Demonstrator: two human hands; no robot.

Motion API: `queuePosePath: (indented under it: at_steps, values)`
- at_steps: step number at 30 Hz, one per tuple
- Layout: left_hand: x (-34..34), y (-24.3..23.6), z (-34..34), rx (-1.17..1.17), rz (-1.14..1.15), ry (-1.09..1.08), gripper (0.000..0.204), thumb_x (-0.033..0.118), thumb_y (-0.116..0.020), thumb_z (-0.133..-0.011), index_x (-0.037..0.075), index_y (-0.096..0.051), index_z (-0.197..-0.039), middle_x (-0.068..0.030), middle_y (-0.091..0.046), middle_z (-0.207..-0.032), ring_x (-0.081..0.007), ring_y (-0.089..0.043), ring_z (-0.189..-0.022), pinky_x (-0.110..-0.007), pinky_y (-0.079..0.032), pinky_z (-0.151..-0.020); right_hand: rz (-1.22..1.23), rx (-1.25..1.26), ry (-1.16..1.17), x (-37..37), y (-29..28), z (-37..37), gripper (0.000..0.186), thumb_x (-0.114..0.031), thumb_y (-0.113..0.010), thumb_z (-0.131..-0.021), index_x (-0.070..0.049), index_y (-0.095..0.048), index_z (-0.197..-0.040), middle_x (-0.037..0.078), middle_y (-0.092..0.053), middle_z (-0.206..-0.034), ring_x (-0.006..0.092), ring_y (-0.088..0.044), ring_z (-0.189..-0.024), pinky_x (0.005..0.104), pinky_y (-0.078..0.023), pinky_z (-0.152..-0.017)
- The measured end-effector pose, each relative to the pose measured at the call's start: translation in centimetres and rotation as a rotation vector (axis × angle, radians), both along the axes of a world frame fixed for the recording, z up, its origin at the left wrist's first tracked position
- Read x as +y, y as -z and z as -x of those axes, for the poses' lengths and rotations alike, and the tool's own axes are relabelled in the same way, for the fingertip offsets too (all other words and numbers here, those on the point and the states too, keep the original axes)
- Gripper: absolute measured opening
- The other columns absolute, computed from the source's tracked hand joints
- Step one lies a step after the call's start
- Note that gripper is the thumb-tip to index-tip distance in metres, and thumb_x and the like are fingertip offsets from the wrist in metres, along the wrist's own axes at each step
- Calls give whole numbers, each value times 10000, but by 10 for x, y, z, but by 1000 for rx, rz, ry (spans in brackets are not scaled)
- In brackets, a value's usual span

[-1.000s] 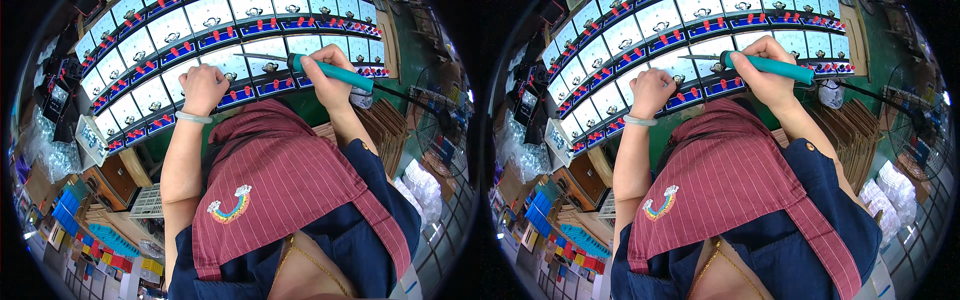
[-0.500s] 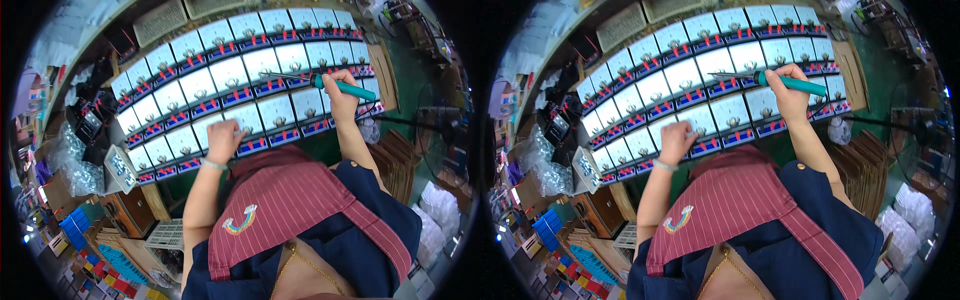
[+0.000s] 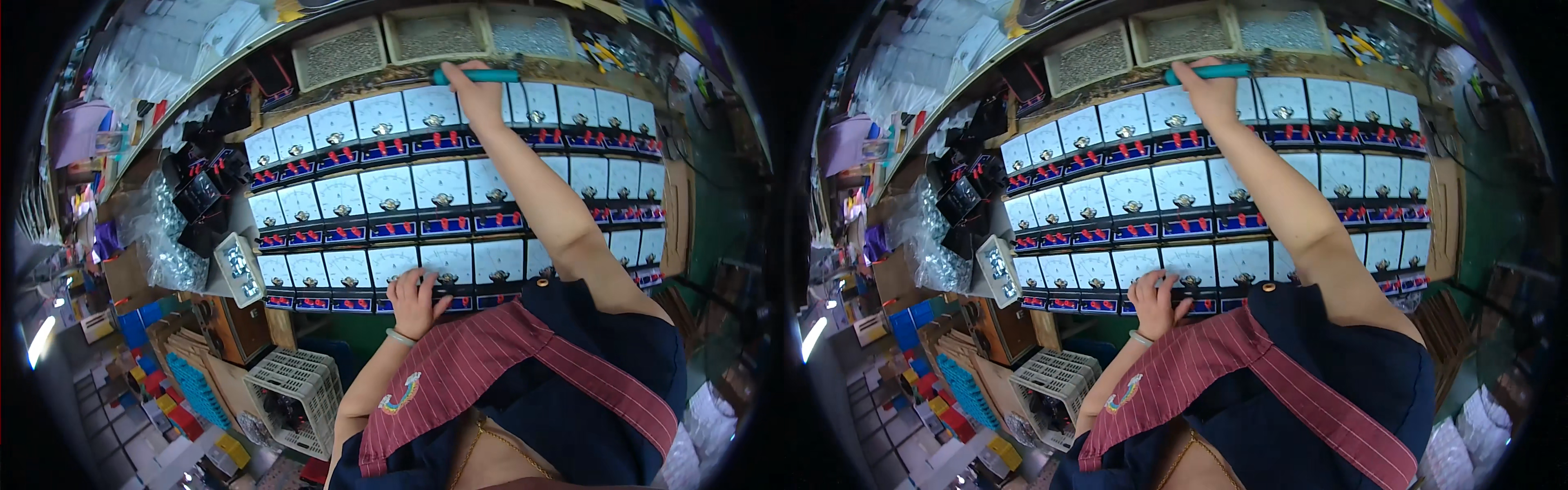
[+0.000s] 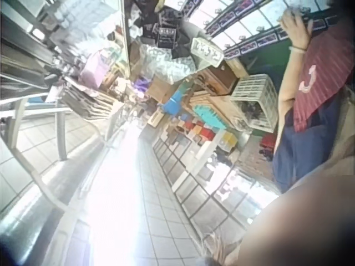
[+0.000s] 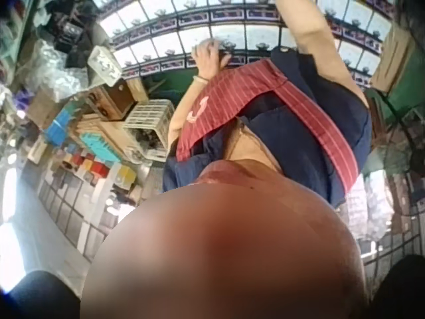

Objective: Soldering electrical wires onto a panel of analog meters.

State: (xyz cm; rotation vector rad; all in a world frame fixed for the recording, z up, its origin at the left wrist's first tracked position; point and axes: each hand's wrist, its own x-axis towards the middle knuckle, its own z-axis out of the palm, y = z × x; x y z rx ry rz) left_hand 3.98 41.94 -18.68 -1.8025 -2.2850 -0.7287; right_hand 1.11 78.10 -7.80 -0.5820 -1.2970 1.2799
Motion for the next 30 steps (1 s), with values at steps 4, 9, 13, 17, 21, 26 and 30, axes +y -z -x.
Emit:
queuePosePath:
  at_steps: [4, 9, 13, 17, 21, 26, 30]
  values:
    - [1, 4, 11, -28, -24, 23, 541, 531, -641, -770, 129, -584, -1127, -85, -520, -1159, -273, -472, -1110, -444, -278, -962, -40, -86, -35, 15, 10, 84, 290, -242, -759, -765, -27, -574, -704, 55, -614, -618, 128, -556, -544, 300, -436, -522]
    - [17, -17, 31, -154, -15, 36, 462, 431, -677, -768, 128, -584, -1103, -70, -553, -1122, -265, -512, -1065, -428, -288, -933, 0, -161, 16, 34, 28, 137, 320, -271, -758, -757, -37, -568, -650, 54, -610, -595, 139, -564, -544, 315, -442, -530]
    - [56, -70, 121, -229, -117, 55, 218, 146, -682, -732, 110, -596, -930, -62, -625, -947, -247, -555, -917, -411, -349, -857, 71, -56, -38, 34, 15, 125, 271, -224, -745, -786, -36, -565, -711, 40, -603, -624, 107, -544, -568, 264, -425, -554]
    - [162, -88, 274, -226, -171, -54, 150, 108, -654, -758, 51, -632, -896, -117, -662, -860, -308, -626, -822, -407, -484, -723, 136, 65, -44, 31, -1, 103, 214, -162, -734, -802, -54, -555, -761, 32, -577, -647, 94, -518, -579, 234, -387, -558]
    - [248, -88, 371, -98, -116, -166, 258, 163, -690, -737, 77, -619, -970, -115, -668, -938, -311, -627, -901, -417, -496, -784, 102, 57, -5, 34, -11, 80, 191, -143, -716, -818, -63, -547, -777, 23, -562, -651, 85, -507, -578, 232, -384, -566]
    - [300, -84, 425, -110, 446, -296, 524, 233, -744, -662, 136, -547, -1138, -101, -641, -1097, -323, -590, -1049, -455, -473, -868, 79, -4, -31, 40, -18, 64, 185, -141, -701, -833, -70, -544, -765, 15, -554, -669, 83, -512, -604, 226, -386, -588]
    - [316, -90, 432, -25, 503, -93, 347, 212, -717, -685, 118, -627, -1007, -131, -662, -1019, -330, -618, -975, -421, -494, -842, 76, -12, -1, 57, -17, 66, 193, -149, -697, -839, -74, -541, -753, 11, -552, -680, 80, -512, -615, 223, -392, -597]
